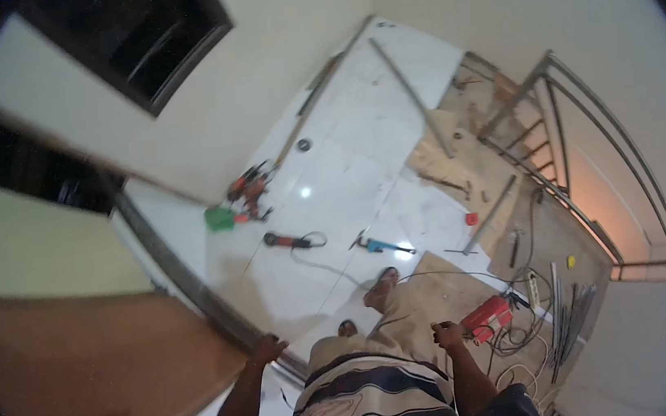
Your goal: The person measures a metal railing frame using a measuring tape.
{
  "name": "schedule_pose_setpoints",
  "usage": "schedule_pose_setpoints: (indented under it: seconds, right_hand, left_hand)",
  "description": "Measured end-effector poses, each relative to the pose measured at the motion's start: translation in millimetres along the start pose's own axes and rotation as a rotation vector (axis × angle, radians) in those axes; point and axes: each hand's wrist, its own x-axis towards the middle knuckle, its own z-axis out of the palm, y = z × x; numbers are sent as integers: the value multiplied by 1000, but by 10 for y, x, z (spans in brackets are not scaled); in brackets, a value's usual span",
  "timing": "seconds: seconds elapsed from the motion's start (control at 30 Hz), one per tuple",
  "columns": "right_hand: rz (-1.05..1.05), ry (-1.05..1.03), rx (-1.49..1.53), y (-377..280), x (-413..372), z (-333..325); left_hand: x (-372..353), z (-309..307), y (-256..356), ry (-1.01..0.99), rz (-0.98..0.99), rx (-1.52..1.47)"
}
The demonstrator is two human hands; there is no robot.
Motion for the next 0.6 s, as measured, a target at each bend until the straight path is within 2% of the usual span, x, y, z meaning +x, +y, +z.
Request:
schedule_pose_setpoints:
  seconds: [0.03,0.1,0.17,0.23,0.3,0.37,0.47,0.53,0.6]
  right_hand:
    - [7,41,37,-141,37,-45]
    - [0,-21,-24,-391,147,-165]
    - [7,15,20,-604,419,-316]
    - [-6,43,41,-858,724,-531]
    - [58,53,95,-1213,948,-788]
    - [-93,70,-45,-1638,1215,-1089]
    - [-138,112,-103,-2331,1605,-1478]
    - [-203,181,82,-2838,1914,-1638]
    - [-225,199,134,-3353,2228,-1737]
  left_hand:
    - [136,11,62,28,-21,-54]
    - [305,-24,410,26,-131,-227]
    - [633,145,606,7,-142,-368]
    - [720,45,1165,-56,-193,-544]
    - [907,-46,1591,-71,-226,-586]
    - [1145,-272,2063,-127,-209,-623]
    - [1532,-604,2795,-121,-175,-701]
    - [1934,-828,3202,-108,-161,-642]
    - [2324,-1053,3650,-109,-154,-592]
